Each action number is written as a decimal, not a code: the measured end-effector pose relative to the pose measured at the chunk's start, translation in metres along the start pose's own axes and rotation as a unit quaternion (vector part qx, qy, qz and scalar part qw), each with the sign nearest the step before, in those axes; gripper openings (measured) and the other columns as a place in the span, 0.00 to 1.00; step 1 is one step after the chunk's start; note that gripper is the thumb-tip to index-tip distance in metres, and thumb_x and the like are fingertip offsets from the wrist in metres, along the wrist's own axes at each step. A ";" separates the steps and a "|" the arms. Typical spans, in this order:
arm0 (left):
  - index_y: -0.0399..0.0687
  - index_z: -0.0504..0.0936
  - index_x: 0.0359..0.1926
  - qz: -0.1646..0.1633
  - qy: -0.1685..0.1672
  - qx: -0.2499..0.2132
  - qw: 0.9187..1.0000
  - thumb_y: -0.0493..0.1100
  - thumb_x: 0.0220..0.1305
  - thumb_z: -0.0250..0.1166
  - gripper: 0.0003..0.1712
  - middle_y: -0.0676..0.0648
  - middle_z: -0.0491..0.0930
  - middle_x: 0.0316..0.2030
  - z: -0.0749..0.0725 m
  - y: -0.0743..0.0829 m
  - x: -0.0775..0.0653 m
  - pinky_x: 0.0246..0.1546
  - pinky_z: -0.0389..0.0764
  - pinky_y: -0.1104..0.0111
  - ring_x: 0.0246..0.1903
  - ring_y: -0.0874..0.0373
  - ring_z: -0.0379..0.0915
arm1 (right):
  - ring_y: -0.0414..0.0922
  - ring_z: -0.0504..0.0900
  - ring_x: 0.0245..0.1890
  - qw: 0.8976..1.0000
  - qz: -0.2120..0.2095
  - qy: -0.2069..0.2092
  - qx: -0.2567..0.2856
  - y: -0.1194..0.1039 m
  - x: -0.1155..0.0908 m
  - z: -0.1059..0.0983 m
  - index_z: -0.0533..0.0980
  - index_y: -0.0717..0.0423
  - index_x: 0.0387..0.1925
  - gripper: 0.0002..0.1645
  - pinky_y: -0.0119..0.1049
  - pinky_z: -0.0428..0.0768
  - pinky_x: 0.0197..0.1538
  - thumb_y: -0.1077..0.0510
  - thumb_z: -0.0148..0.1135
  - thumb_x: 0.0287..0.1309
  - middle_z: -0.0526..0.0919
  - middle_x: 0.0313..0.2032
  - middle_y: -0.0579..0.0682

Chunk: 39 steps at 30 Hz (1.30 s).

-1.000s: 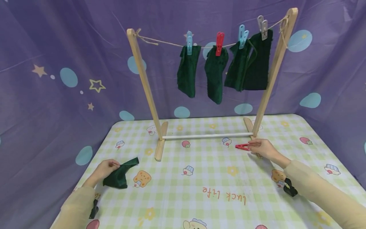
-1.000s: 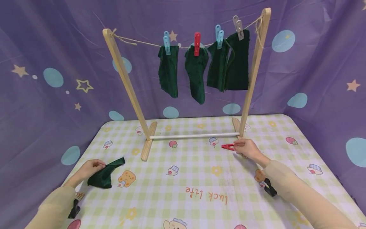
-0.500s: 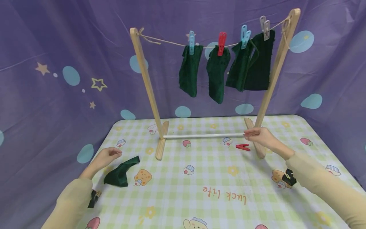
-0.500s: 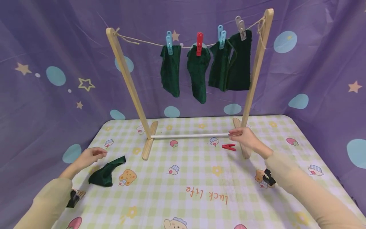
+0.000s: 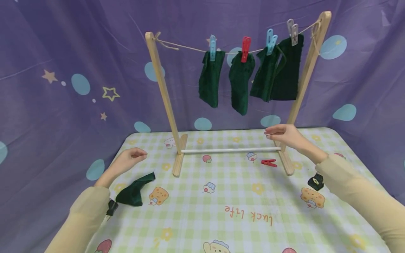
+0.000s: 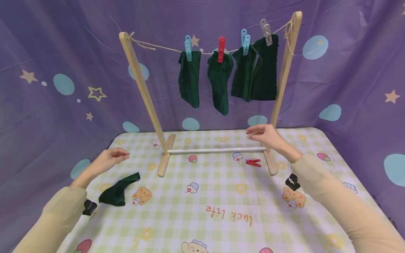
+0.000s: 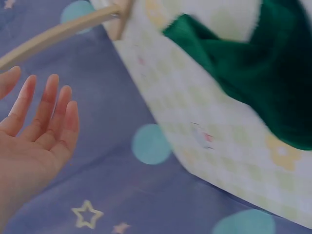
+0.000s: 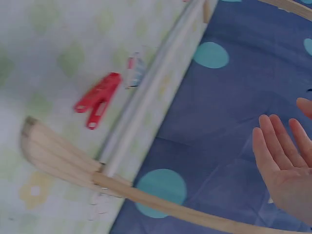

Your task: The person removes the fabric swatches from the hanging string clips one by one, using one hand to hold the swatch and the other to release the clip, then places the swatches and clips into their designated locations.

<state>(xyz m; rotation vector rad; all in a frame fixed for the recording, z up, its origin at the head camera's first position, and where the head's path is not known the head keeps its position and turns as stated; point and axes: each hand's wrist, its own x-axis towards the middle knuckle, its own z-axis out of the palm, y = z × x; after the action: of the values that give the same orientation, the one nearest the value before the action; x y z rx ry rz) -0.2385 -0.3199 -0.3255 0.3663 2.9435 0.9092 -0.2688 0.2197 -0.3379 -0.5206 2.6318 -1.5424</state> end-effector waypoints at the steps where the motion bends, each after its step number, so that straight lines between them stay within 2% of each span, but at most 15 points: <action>1: 0.36 0.75 0.45 0.004 0.002 -0.001 1.000 0.48 0.63 0.54 0.19 0.38 0.76 0.41 0.000 0.005 0.002 0.41 0.71 0.54 0.41 0.45 0.71 | 0.29 0.77 0.37 1.000 -0.003 0.001 0.002 -0.004 0.001 -0.001 0.71 0.66 0.50 0.24 0.21 0.72 0.41 0.55 0.58 0.55 0.76 0.47 0.63; 6: 0.35 0.76 0.45 0.037 0.007 -0.012 0.999 0.46 0.63 0.55 0.18 0.37 0.76 0.41 -0.004 0.031 0.011 0.40 0.72 0.55 0.40 0.46 0.71 | 0.30 0.78 0.38 1.000 -0.004 0.015 0.001 -0.020 0.009 -0.003 0.72 0.65 0.50 0.24 0.22 0.73 0.41 0.54 0.59 0.54 0.78 0.45 0.59; 12: 0.37 0.74 0.48 0.062 -0.002 -0.021 0.998 0.47 0.63 0.54 0.19 0.37 0.75 0.44 -0.008 0.063 0.018 0.43 0.71 0.55 0.44 0.46 0.70 | 0.31 0.78 0.38 1.000 -0.011 0.023 -0.004 -0.041 0.014 -0.006 0.73 0.63 0.49 0.23 0.23 0.73 0.41 0.54 0.60 0.54 0.79 0.45 0.55; 15: 0.38 0.74 0.48 0.074 -0.003 -0.019 0.997 0.48 0.63 0.54 0.19 0.39 0.75 0.45 -0.009 0.077 0.025 0.44 0.71 0.56 0.45 0.47 0.70 | 0.31 0.78 0.39 0.999 -0.023 0.025 -0.003 -0.051 0.016 -0.009 0.73 0.62 0.49 0.23 0.24 0.74 0.40 0.54 0.60 0.54 0.79 0.45 0.54; 19: 0.40 0.75 0.47 0.086 -0.005 -0.026 0.996 0.50 0.63 0.54 0.19 0.41 0.76 0.43 -0.010 0.094 0.034 0.44 0.70 0.57 0.44 0.50 0.70 | 0.32 0.78 0.39 0.999 -0.037 0.029 0.005 -0.065 0.021 -0.012 0.73 0.62 0.49 0.23 0.24 0.74 0.40 0.54 0.60 0.53 0.81 0.42 0.47; 24: 0.41 0.75 0.47 0.105 -0.006 -0.034 0.994 0.47 0.62 0.55 0.17 0.42 0.76 0.43 -0.011 0.112 0.043 0.44 0.71 0.58 0.43 0.50 0.71 | 0.33 0.79 0.38 0.998 -0.053 0.037 0.005 -0.085 0.027 -0.017 0.74 0.62 0.48 0.23 0.24 0.74 0.40 0.54 0.61 0.53 0.81 0.40 0.42; 29: 0.41 0.75 0.47 0.118 0.002 -0.052 0.992 0.45 0.62 0.56 0.16 0.41 0.77 0.42 -0.014 0.132 0.049 0.39 0.73 0.59 0.40 0.48 0.73 | 0.34 0.79 0.38 0.996 -0.077 0.045 0.004 -0.104 0.034 -0.018 0.73 0.62 0.48 0.23 0.25 0.75 0.40 0.54 0.61 0.52 0.81 0.42 0.47; 34: 0.42 0.76 0.47 0.135 0.012 -0.072 0.988 0.46 0.62 0.56 0.17 0.42 0.77 0.42 -0.015 0.149 0.054 0.43 0.71 0.61 0.41 0.50 0.72 | 0.35 0.78 0.40 0.994 -0.094 0.046 -0.004 -0.116 0.041 -0.018 0.73 0.62 0.49 0.23 0.25 0.75 0.42 0.55 0.61 0.52 0.78 0.46 0.56; 39: 0.42 0.76 0.47 0.146 0.037 -0.086 0.985 0.45 0.61 0.57 0.15 0.43 0.77 0.42 -0.012 0.165 0.062 0.43 0.69 0.63 0.41 0.54 0.71 | 0.35 0.78 0.41 0.992 -0.110 0.053 -0.012 -0.130 0.047 -0.019 0.73 0.62 0.49 0.24 0.26 0.75 0.42 0.54 0.62 0.52 0.78 0.46 0.56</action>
<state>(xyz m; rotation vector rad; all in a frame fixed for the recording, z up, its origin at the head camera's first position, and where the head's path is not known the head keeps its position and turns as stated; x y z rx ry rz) -0.2649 -0.1805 -0.2210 0.7856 2.8935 1.2232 -0.2828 0.1633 -0.2109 -0.7747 2.7542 -1.6418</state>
